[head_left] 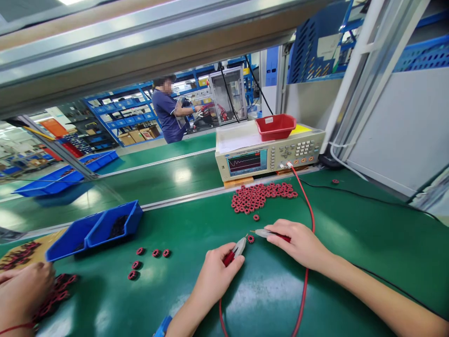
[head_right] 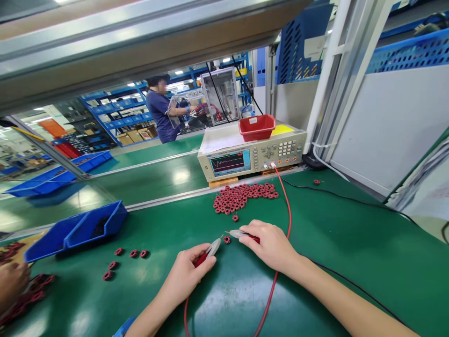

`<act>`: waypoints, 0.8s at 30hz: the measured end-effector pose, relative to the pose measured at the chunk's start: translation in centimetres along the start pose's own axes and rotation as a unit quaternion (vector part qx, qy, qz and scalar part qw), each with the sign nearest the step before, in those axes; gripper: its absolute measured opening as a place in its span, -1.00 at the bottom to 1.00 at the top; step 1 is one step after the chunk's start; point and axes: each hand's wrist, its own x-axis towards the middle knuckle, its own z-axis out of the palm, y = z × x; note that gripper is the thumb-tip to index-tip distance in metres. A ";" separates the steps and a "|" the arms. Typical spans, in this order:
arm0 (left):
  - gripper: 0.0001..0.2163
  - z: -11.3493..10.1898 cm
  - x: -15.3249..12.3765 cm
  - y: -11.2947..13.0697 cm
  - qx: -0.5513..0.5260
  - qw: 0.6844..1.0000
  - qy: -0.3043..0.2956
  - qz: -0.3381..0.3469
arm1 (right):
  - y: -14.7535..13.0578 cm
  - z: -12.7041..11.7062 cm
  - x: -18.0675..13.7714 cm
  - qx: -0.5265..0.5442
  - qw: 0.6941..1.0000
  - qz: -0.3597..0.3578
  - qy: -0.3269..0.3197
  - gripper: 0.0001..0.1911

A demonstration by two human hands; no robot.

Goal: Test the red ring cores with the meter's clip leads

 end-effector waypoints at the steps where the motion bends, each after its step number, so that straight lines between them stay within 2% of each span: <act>1: -0.79 0.0 0.0 0.0 -0.001 1.000 -0.002 -0.003 | -0.1 0.0 0.0 -0.003 1.000 -0.002 -0.001 -0.68; 24: -0.77 0.0 -0.1 -0.3 0.001 1.000 0.001 -0.016 | -0.3 0.4 0.2 -0.019 1.000 0.002 -0.006 -0.70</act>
